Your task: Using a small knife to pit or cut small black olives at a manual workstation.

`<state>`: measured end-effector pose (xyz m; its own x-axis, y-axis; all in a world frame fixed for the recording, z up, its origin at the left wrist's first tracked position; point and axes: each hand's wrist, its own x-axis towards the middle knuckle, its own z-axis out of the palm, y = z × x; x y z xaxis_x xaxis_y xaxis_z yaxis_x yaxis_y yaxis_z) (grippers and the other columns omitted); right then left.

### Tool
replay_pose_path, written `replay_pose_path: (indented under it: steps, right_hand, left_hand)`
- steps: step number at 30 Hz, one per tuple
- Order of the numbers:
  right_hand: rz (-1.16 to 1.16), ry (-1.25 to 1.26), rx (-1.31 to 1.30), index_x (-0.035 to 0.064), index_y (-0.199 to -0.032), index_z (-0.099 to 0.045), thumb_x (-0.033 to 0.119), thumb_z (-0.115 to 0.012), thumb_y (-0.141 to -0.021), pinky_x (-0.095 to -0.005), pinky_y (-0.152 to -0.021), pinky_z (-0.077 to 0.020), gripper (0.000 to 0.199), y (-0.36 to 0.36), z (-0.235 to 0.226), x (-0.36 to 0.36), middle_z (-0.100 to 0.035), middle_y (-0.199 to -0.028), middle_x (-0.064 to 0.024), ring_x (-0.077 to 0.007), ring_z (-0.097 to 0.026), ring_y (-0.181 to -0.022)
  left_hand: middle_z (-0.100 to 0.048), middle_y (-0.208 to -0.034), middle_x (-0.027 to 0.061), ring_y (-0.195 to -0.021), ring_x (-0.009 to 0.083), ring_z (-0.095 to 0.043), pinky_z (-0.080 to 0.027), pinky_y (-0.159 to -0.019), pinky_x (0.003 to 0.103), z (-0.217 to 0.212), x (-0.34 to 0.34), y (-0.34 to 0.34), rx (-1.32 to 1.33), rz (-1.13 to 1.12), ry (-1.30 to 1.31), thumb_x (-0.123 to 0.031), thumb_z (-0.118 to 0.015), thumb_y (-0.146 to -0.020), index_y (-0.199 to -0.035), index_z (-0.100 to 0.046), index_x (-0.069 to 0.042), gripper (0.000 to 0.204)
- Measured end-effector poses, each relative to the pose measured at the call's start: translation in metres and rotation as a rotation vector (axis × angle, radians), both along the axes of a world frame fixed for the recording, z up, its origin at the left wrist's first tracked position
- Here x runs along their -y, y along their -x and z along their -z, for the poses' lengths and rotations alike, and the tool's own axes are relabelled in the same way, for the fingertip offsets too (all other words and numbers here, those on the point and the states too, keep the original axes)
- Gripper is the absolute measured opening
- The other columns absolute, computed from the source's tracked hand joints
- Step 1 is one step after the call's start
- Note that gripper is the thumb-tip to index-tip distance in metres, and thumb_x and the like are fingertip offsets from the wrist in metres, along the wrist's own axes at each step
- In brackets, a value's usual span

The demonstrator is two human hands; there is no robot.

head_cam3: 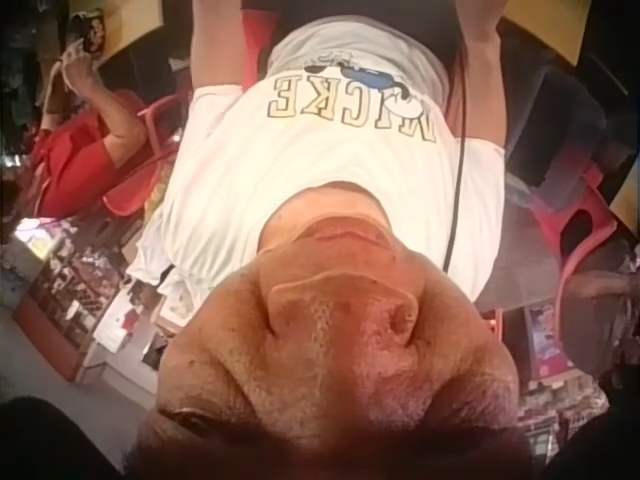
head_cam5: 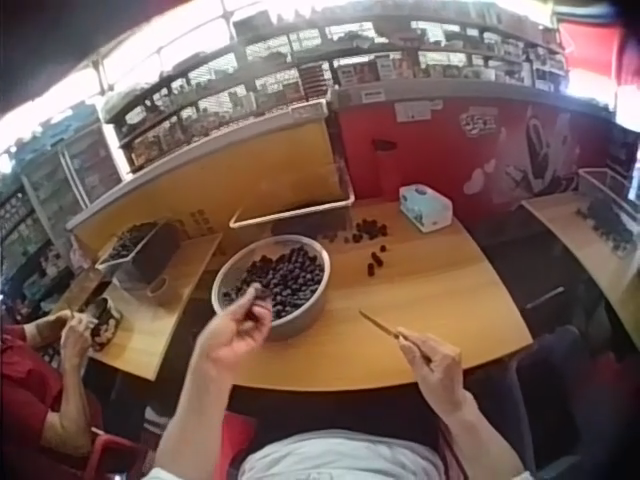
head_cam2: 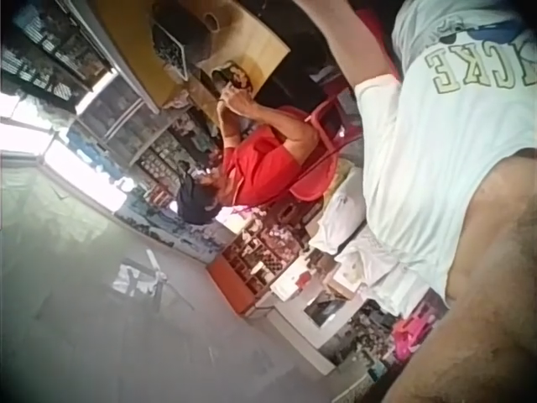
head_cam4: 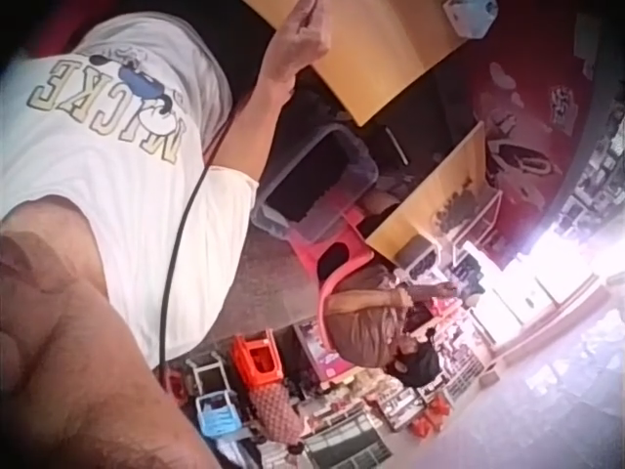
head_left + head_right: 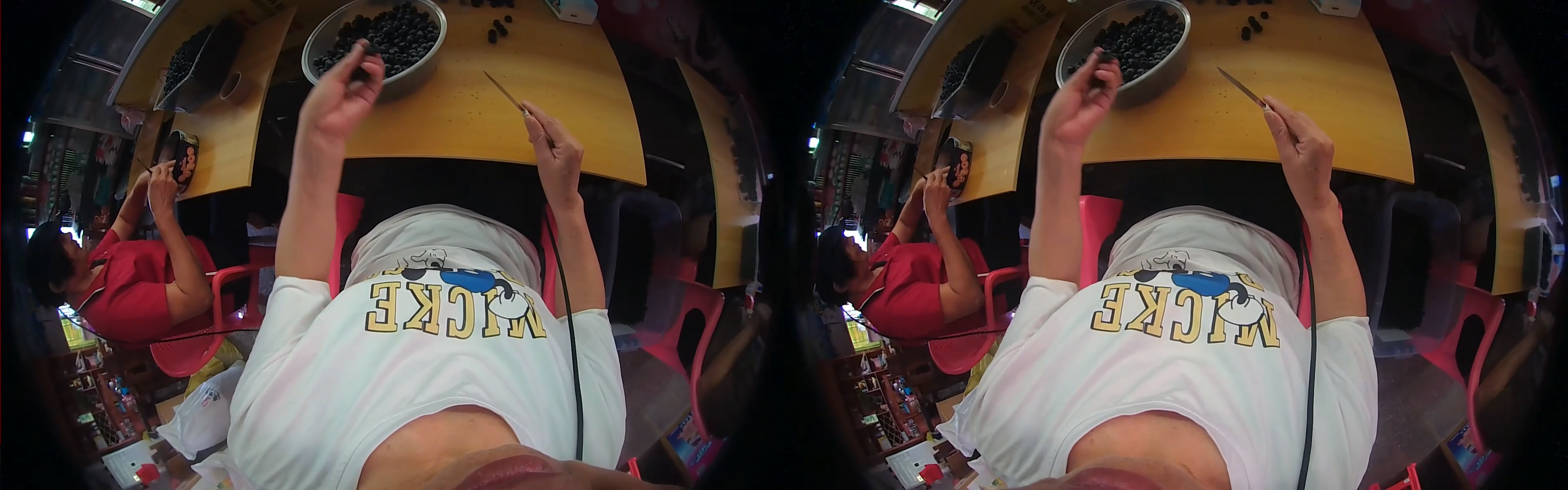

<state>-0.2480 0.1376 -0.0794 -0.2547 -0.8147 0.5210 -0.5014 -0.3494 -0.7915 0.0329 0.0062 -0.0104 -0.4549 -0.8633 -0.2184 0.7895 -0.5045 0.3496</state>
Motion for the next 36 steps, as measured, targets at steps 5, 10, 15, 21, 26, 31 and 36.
replay_pose_path:
  steps: [5, 10, 15, 21, 26, 31, 36]
  right_hand:
    - [-0.006, 0.014, -0.026, 0.0017, -0.110, -0.067, 0.017, -0.060, -0.092, -0.0198, -0.058, -0.0400, 0.024, -0.002, 0.003, 0.000, -0.058, -0.072, -0.0014, -0.0064, -0.048, -0.064]
    - [-0.034, -0.121, 0.081, 0.0017, -0.110, -0.066, 0.018, -0.058, -0.093, -0.0206, -0.060, -0.0420, 0.025, -0.007, 0.004, 0.003, -0.060, -0.073, -0.0026, -0.0072, -0.051, -0.065]
    - [0.166, 0.034, -0.280, 0.0040, -0.112, -0.065, 0.024, -0.056, -0.094, -0.0222, -0.063, -0.0441, 0.029, -0.017, 0.016, 0.010, -0.063, -0.078, -0.0040, -0.0073, -0.053, -0.069]
    - [-0.089, -0.071, 0.582, 0.0023, -0.110, -0.063, 0.028, -0.053, -0.095, -0.0193, -0.052, -0.0323, 0.031, 0.034, 0.031, 0.008, -0.051, -0.070, 0.0022, -0.0067, -0.041, -0.057]
    - [-0.062, 0.106, 0.984, 0.0039, -0.118, -0.057, 0.035, -0.056, -0.093, -0.0151, -0.042, -0.0248, 0.040, 0.093, -0.016, -0.007, -0.046, -0.063, 0.0038, -0.0011, -0.035, -0.048]
    - [-0.693, 0.261, 1.612, 0.0026, -0.115, -0.057, 0.033, -0.055, -0.094, -0.0161, -0.042, -0.0239, 0.037, 0.132, -0.012, -0.017, -0.045, -0.064, 0.0052, -0.0010, -0.033, -0.046]
    - [-0.813, 0.297, 1.824, 0.0017, -0.115, -0.057, 0.033, -0.056, -0.094, -0.0173, -0.042, -0.0240, 0.038, 0.160, -0.003, -0.030, -0.045, -0.064, 0.0047, -0.0020, -0.033, -0.045]
  left_hand:
    - [-0.055, -0.095, 0.0136, -0.085, 0.0215, -0.056, -0.056, -0.072, 0.026, 0.017, -0.072, 0.052, -0.061, -0.040, -0.270, 0.001, -0.057, -0.089, -0.103, -0.057, 0.005, 0.015]
    - [-0.044, -0.071, -0.0019, -0.054, 0.0057, -0.037, -0.030, -0.046, 0.018, 0.052, -0.086, 0.067, 0.081, 0.130, -0.119, -0.012, -0.055, -0.094, -0.104, -0.059, 0.001, 0.017]
    - [-0.038, -0.055, -0.0064, -0.043, 0.0029, -0.029, -0.020, -0.040, 0.019, 0.074, -0.106, 0.087, 0.715, 0.077, 0.315, -0.014, -0.058, -0.092, -0.098, -0.062, 0.001, 0.017]
    - [-0.042, -0.064, -0.0019, -0.052, 0.0091, -0.039, -0.029, -0.048, 0.021, 0.049, -0.097, 0.064, 0.582, 0.147, 0.303, -0.012, -0.048, -0.085, -0.109, -0.054, 0.000, 0.027]
    - [-0.050, -0.093, 0.0092, -0.072, 0.0177, -0.047, -0.041, -0.064, 0.027, 0.011, -0.094, 0.047, 0.373, 0.386, 0.089, -0.001, -0.043, -0.081, -0.116, -0.049, 0.003, 0.035]
    - [-0.052, -0.099, 0.0115, -0.075, 0.0159, -0.048, -0.044, -0.061, 0.022, 0.018, -0.098, 0.057, 0.448, 0.507, 0.091, 0.006, -0.044, -0.087, -0.118, -0.048, 0.004, 0.031]
    - [-0.054, -0.094, 0.0100, -0.061, 0.0073, -0.044, -0.037, -0.047, 0.016, 0.000, -0.100, 0.066, 0.355, 0.559, 0.156, -0.003, -0.047, -0.094, -0.118, -0.051, 0.003, 0.025]
